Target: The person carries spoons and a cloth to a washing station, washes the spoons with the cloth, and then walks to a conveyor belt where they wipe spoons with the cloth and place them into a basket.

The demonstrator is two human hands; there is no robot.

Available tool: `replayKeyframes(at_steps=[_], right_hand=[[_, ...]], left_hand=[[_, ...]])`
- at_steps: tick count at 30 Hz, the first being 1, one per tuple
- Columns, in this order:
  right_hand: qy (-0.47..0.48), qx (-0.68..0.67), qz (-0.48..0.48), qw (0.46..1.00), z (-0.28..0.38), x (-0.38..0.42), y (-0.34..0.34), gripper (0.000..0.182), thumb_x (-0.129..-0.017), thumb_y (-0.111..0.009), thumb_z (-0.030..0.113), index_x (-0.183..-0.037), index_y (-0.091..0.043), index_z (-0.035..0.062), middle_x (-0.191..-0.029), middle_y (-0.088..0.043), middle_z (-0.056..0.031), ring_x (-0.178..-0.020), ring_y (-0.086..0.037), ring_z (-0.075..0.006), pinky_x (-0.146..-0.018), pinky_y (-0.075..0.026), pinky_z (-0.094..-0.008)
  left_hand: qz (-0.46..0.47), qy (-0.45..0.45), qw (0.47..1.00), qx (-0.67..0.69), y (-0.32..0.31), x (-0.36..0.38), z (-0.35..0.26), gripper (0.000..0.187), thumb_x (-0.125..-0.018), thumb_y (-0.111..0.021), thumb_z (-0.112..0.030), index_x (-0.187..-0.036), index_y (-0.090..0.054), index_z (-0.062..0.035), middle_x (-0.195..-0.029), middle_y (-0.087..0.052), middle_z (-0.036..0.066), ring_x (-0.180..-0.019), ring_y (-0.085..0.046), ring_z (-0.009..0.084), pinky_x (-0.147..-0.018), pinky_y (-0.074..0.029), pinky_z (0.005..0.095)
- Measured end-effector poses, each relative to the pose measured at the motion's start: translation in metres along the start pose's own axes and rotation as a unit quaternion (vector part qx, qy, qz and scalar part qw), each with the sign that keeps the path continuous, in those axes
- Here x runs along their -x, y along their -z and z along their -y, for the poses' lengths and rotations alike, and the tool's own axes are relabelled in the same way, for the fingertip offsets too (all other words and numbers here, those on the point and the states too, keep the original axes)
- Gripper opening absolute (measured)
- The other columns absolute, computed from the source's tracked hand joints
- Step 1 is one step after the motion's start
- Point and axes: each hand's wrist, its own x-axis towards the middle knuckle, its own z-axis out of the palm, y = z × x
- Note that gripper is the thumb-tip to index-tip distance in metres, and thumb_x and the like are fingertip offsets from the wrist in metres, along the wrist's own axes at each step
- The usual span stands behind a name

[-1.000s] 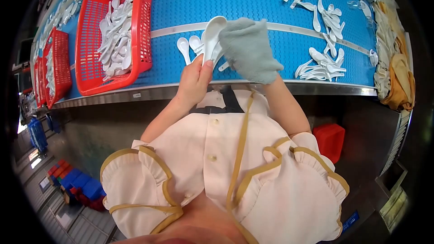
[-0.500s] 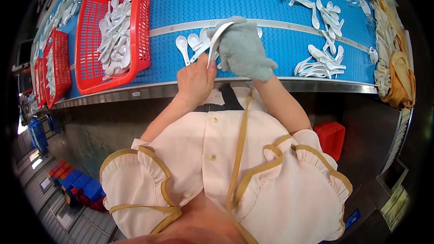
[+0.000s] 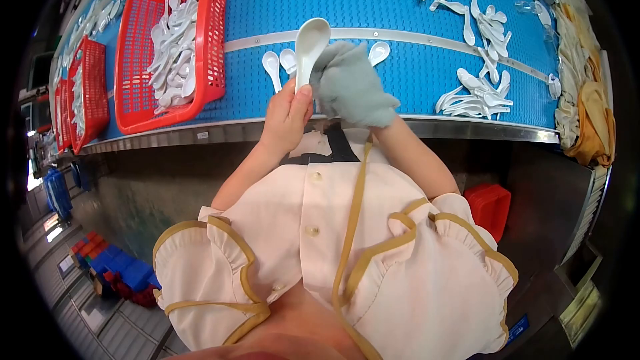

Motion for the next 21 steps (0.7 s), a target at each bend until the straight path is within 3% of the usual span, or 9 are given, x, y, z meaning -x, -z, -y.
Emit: replayKeyframes(at_steps=[1,3,5,11,13,14,16,18,21], right_hand=[[-0.001,-0.001,0.001,1.000,0.002,-0.001,0.008,0.010,-0.066,-0.056,0.007,-0.071,-0.061,-0.0004,-0.068,-0.060,-0.0127,-0.063,-0.057,-0.0206,-0.055,-0.044,-0.0265],[0.114,0.286,0.111,0.945,0.008,-0.002,0.022,0.010,-0.068,-0.055,0.003,-0.076,-0.060,-0.0015,-0.073,-0.060,-0.0123,-0.069,-0.056,-0.0175,-0.057,-0.045,-0.0253],[-0.097,-0.116,0.066,0.986,-0.001,0.008,0.017,0.015,-0.068,-0.055,0.003,-0.083,-0.058,-0.0014,-0.071,-0.059,-0.0097,-0.069,-0.056,-0.0140,-0.058,-0.045,-0.0234],[0.176,0.176,0.011,0.968,0.012,0.006,0.013,0.026,-0.060,-0.059,0.003,-0.085,-0.052,-0.0003,-0.085,-0.053,-0.0110,-0.075,-0.053,-0.0190,-0.068,-0.044,-0.0289],[-0.152,0.044,0.056,0.986,0.042,0.005,0.018,0.017,-0.067,-0.059,0.008,-0.082,-0.057,-0.0007,-0.086,-0.055,-0.0121,-0.077,-0.055,-0.0168,-0.065,-0.046,-0.0266],[-0.152,0.043,0.058,0.986,0.030,0.008,0.015,0.017,-0.067,-0.059,0.008,-0.082,-0.057,-0.0007,-0.086,-0.055,-0.0121,-0.077,-0.055,-0.0168,-0.065,-0.046,-0.0266],[0.101,0.348,-0.083,0.928,-0.008,0.015,0.009,0.024,-0.066,-0.060,0.008,-0.088,-0.053,0.0001,-0.083,-0.053,-0.0094,-0.076,-0.053,-0.0182,-0.069,-0.044,-0.0275],[0.050,0.401,-0.012,0.915,-0.025,0.013,0.009,0.024,-0.066,-0.061,0.009,-0.088,-0.053,0.0014,-0.082,-0.053,-0.0083,-0.075,-0.053,-0.0177,-0.068,-0.044,-0.0279],[0.170,0.187,-0.065,0.965,-0.033,0.004,0.012,0.017,-0.063,-0.062,0.009,-0.078,-0.057,0.0032,-0.080,-0.055,-0.0064,-0.064,-0.049,-0.0201,-0.058,-0.040,-0.0322]], left_hand=[[0.000,0.002,1.000,0.000,0.000,0.001,-0.001,0.023,-0.088,-0.041,-0.023,-0.078,-0.044,-0.0026,-0.048,-0.045,0.005,-0.044,-0.047,0.0149,-0.042,-0.036,0.0269],[0.015,0.013,0.993,0.121,-0.003,0.003,-0.002,0.025,-0.090,-0.036,-0.025,-0.075,-0.043,-0.0053,-0.051,-0.038,-0.002,-0.046,-0.033,0.0037,-0.041,-0.027,0.0202],[0.026,0.023,0.987,0.157,-0.004,0.002,-0.002,0.025,-0.090,-0.036,-0.024,-0.075,-0.042,-0.0060,-0.051,-0.038,-0.002,-0.046,-0.033,0.0040,-0.041,-0.026,0.0200],[0.053,0.047,0.971,0.230,-0.001,-0.001,-0.003,0.024,-0.090,-0.035,-0.024,-0.072,-0.039,-0.0082,-0.052,-0.038,-0.002,-0.045,-0.030,0.0038,-0.040,-0.024,0.0186],[0.062,0.055,0.969,0.231,0.001,-0.001,-0.003,0.024,-0.090,-0.035,-0.024,-0.072,-0.039,-0.0086,-0.052,-0.038,-0.002,-0.045,-0.030,0.0037,-0.040,-0.023,0.0184],[0.071,0.076,0.960,0.260,0.001,-0.001,-0.005,0.026,-0.090,-0.036,-0.025,-0.071,-0.039,-0.0087,-0.052,-0.038,-0.002,-0.045,-0.030,0.0037,-0.040,-0.023,0.0184],[0.078,0.100,0.948,0.291,0.002,-0.001,-0.009,0.027,-0.090,-0.036,-0.026,-0.069,-0.039,-0.0088,-0.052,-0.038,-0.002,-0.045,-0.030,0.0036,-0.041,-0.024,0.0184],[0.128,0.127,0.946,0.267,0.003,-0.003,-0.009,0.030,-0.090,-0.036,-0.026,-0.067,-0.039,-0.0078,-0.052,-0.038,-0.002,-0.046,-0.031,0.0042,-0.041,-0.024,0.0194],[0.157,0.030,0.984,0.073,0.002,-0.003,0.003,0.031,-0.089,-0.037,-0.027,-0.066,-0.041,-0.0066,-0.053,-0.038,-0.003,-0.047,-0.031,0.0048,-0.042,-0.025,0.0206]])
